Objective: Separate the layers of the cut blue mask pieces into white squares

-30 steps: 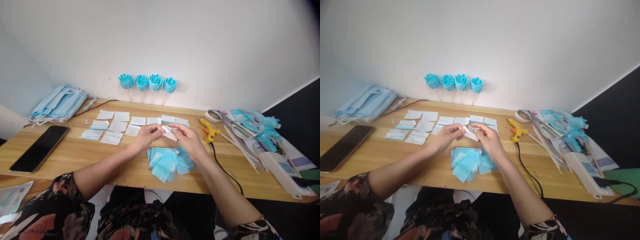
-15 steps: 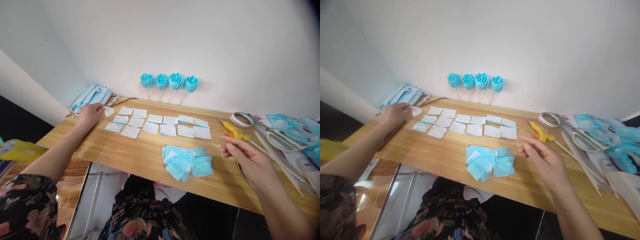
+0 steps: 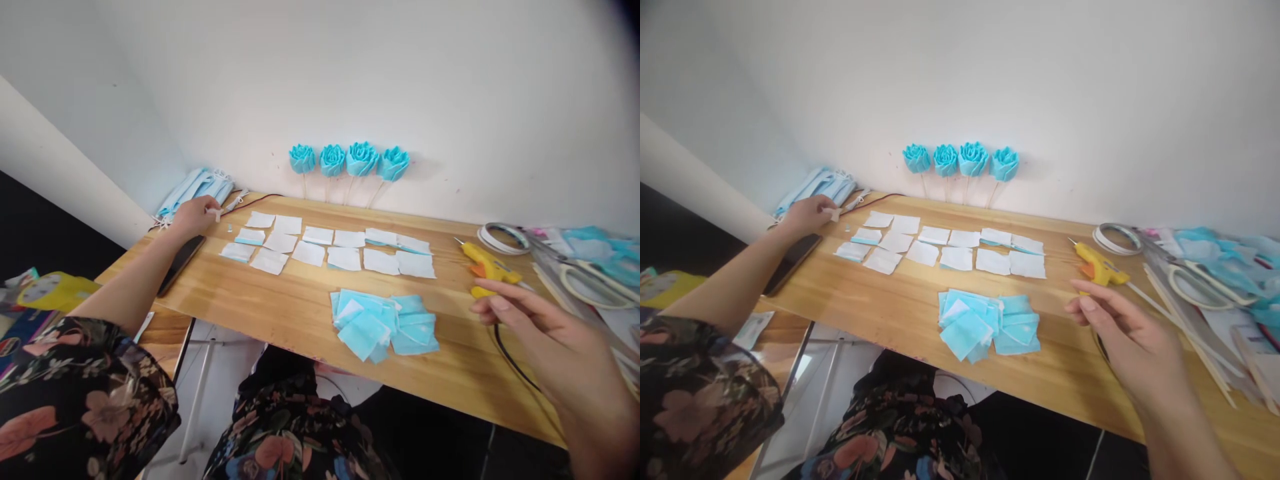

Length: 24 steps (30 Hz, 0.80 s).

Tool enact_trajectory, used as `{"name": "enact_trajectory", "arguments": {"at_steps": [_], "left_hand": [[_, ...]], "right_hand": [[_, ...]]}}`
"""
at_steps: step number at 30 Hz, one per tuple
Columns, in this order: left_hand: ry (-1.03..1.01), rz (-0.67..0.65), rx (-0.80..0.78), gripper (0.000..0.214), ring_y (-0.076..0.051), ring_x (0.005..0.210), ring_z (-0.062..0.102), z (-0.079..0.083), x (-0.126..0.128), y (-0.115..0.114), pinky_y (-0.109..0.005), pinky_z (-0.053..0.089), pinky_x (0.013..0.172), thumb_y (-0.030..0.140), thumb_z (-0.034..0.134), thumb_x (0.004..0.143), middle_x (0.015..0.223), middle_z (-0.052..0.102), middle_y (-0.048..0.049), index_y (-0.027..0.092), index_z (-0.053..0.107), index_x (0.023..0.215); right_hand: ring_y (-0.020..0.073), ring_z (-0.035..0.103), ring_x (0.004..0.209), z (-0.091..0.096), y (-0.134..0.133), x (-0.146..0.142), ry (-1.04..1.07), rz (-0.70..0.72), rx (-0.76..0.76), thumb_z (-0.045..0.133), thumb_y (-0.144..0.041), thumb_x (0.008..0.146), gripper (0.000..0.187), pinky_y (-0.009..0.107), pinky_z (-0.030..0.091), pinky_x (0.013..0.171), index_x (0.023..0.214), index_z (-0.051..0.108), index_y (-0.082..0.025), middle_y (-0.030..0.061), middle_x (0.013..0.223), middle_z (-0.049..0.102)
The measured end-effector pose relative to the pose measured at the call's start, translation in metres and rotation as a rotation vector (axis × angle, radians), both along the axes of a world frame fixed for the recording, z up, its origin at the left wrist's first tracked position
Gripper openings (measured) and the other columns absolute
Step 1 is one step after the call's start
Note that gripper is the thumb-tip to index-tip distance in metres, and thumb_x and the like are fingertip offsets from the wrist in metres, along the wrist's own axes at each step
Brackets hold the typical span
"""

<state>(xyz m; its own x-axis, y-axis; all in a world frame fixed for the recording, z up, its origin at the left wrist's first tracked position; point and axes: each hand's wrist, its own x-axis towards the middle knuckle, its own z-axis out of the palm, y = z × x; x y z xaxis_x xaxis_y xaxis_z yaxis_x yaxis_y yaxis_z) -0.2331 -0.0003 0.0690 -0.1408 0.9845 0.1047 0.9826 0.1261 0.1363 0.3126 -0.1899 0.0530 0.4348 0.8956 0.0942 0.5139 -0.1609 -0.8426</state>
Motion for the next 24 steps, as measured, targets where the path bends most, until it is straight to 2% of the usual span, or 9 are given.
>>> {"name": "enact_trajectory", "arguments": {"at_steps": [3, 6, 10, 13, 15, 19, 24], "left_hand": [[-0.003, 0.051, -0.027, 0.035, -0.026, 0.090, 0.065, -0.007, 0.004, 0.004, -0.029, 0.044, 0.072, 0.028, 0.050, 0.074, 0.099, 0.073, -0.0068, 0.021, 0.074, 0.099], [-0.038, 0.084, -0.049, 0.037, -0.026, 0.086, 0.066, -0.010, 0.006, 0.006, -0.028, 0.043, 0.070, 0.036, 0.049, 0.076, 0.097, 0.075, -0.0052, 0.024, 0.075, 0.100], [-0.001, 0.094, -0.053, 0.054, -0.030, 0.097, 0.065, -0.011, 0.006, 0.009, -0.031, 0.045, 0.074, 0.053, 0.036, 0.086, 0.105, 0.074, -0.0119, 0.018, 0.075, 0.100], [0.023, 0.099, -0.061, 0.066, -0.032, 0.102, 0.065, -0.013, 0.004, 0.012, -0.033, 0.045, 0.077, 0.056, 0.025, 0.091, 0.108, 0.073, -0.0183, 0.013, 0.074, 0.098], [0.035, 0.076, -0.054, 0.061, -0.032, 0.101, 0.065, -0.015, 0.004, 0.013, -0.033, 0.045, 0.077, 0.056, 0.029, 0.090, 0.108, 0.072, -0.0168, 0.015, 0.074, 0.099], [0.058, 0.028, 0.022, 0.044, -0.029, 0.095, 0.065, -0.017, 0.001, 0.014, -0.031, 0.044, 0.075, 0.050, 0.049, 0.081, 0.105, 0.073, -0.0100, 0.022, 0.073, 0.106], [0.092, 0.051, 0.040, 0.041, -0.029, 0.095, 0.066, -0.016, -0.004, 0.017, -0.032, 0.044, 0.078, 0.041, 0.052, 0.079, 0.102, 0.073, -0.0101, 0.021, 0.072, 0.109]], "right_hand": [[0.0222, 0.067, 0.078, -0.002, -0.002, 0.002, 0.012, 0.000, -0.015, 0.066, -0.059, 0.072, 0.045, 0.043, 0.053, 0.085, 0.107, 0.074, -0.032, 0.0031, 0.084, 0.074], [0.0231, 0.068, 0.079, -0.003, -0.003, 0.005, -0.003, -0.003, -0.012, 0.065, -0.058, 0.073, 0.040, 0.043, 0.053, 0.082, 0.104, 0.075, -0.034, 0.0040, 0.085, 0.074], [0.0225, 0.068, 0.082, -0.005, -0.006, 0.011, -0.012, -0.006, -0.005, 0.066, -0.052, 0.077, 0.029, 0.040, 0.054, 0.083, 0.101, 0.075, -0.039, 0.0047, 0.084, 0.073], [0.0219, 0.069, 0.083, -0.005, -0.007, 0.013, -0.010, -0.017, -0.013, 0.067, -0.050, 0.079, 0.025, 0.041, 0.052, 0.086, 0.101, 0.075, -0.042, 0.0047, 0.086, 0.074], [0.0219, 0.069, 0.082, -0.005, -0.008, 0.013, -0.008, -0.026, -0.010, 0.067, -0.050, 0.079, 0.025, 0.041, 0.052, 0.088, 0.101, 0.075, -0.043, 0.0046, 0.088, 0.074], [0.0228, 0.069, 0.082, -0.004, -0.008, 0.013, -0.025, -0.030, -0.009, 0.067, -0.049, 0.079, 0.025, 0.042, 0.054, 0.086, 0.101, 0.075, -0.043, 0.0049, 0.088, 0.074], [0.0236, 0.070, 0.084, -0.006, -0.009, 0.015, -0.041, -0.040, -0.012, 0.068, -0.050, 0.078, 0.025, 0.039, 0.056, 0.081, 0.101, 0.075, -0.043, 0.0044, 0.084, 0.074]]}}
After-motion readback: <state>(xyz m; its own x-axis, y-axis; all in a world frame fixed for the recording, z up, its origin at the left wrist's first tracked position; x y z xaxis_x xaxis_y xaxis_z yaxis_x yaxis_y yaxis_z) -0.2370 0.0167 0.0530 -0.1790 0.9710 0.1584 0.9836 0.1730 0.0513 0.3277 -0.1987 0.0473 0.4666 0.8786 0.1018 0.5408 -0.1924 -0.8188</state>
